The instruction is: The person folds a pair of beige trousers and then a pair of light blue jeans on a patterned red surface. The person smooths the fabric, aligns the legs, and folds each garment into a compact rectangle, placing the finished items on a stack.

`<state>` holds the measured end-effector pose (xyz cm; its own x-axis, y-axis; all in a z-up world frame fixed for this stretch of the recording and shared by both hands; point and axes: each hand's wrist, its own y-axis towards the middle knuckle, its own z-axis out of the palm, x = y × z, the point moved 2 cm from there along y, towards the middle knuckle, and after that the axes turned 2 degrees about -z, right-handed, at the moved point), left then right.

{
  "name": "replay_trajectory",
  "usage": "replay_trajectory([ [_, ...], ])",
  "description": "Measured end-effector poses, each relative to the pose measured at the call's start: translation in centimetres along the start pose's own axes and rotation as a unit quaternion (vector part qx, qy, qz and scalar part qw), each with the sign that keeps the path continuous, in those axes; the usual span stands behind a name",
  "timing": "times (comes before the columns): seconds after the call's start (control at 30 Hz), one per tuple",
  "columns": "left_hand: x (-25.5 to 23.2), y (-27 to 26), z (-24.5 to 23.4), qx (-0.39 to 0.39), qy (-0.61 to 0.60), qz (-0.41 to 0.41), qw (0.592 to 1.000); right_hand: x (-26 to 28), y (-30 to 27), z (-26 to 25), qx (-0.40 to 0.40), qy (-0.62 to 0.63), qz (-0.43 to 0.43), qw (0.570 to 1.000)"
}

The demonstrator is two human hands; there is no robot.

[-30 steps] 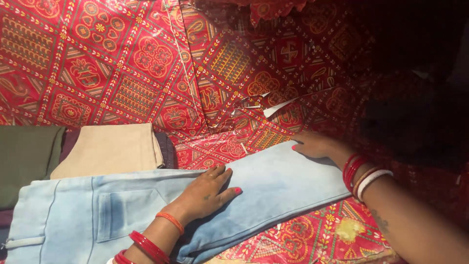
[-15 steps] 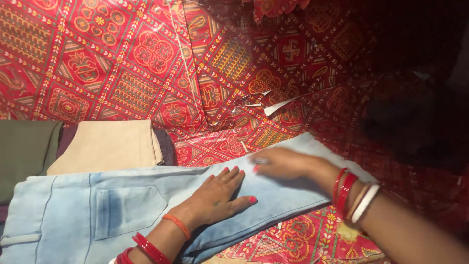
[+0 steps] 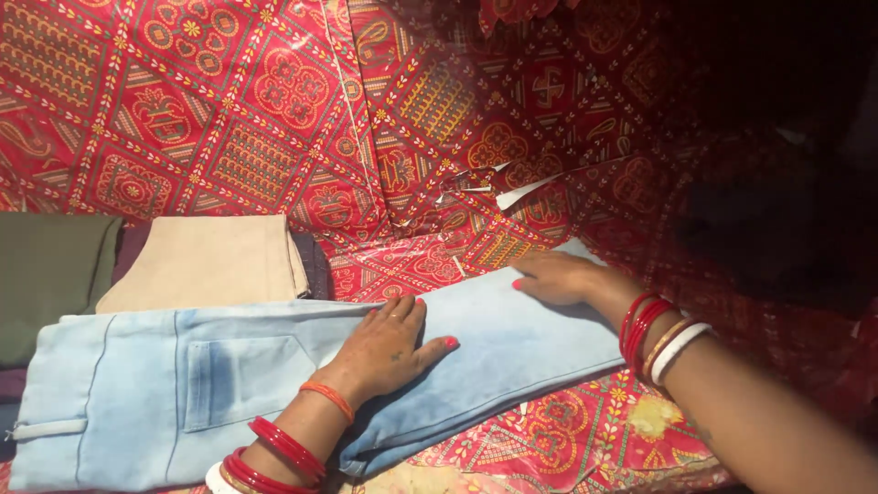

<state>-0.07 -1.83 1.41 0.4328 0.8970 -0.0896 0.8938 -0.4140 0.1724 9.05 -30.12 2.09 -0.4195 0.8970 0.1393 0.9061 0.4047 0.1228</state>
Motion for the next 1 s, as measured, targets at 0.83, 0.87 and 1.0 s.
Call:
replay_trajectory([
  [0.83, 0.2, 0.4, 0.7, 0.045, -0.04, 0.024, 0.998, 1.9, 1.1, 2.2, 0.004, 0.016, -0.096, 0.995],
  [0.87, 0.2, 0.5, 0.7, 0.045, -0.039, 0.021, 0.998, 1.1, 1.3, 2.2, -0.002, 0.02, -0.079, 0.997],
  [1.0, 0.3, 0.7, 0.7, 0.039, -0.037, 0.015, 0.998, -1.6, 1.8, 1.7, -0.008, 0.001, -0.025, 1.0],
])
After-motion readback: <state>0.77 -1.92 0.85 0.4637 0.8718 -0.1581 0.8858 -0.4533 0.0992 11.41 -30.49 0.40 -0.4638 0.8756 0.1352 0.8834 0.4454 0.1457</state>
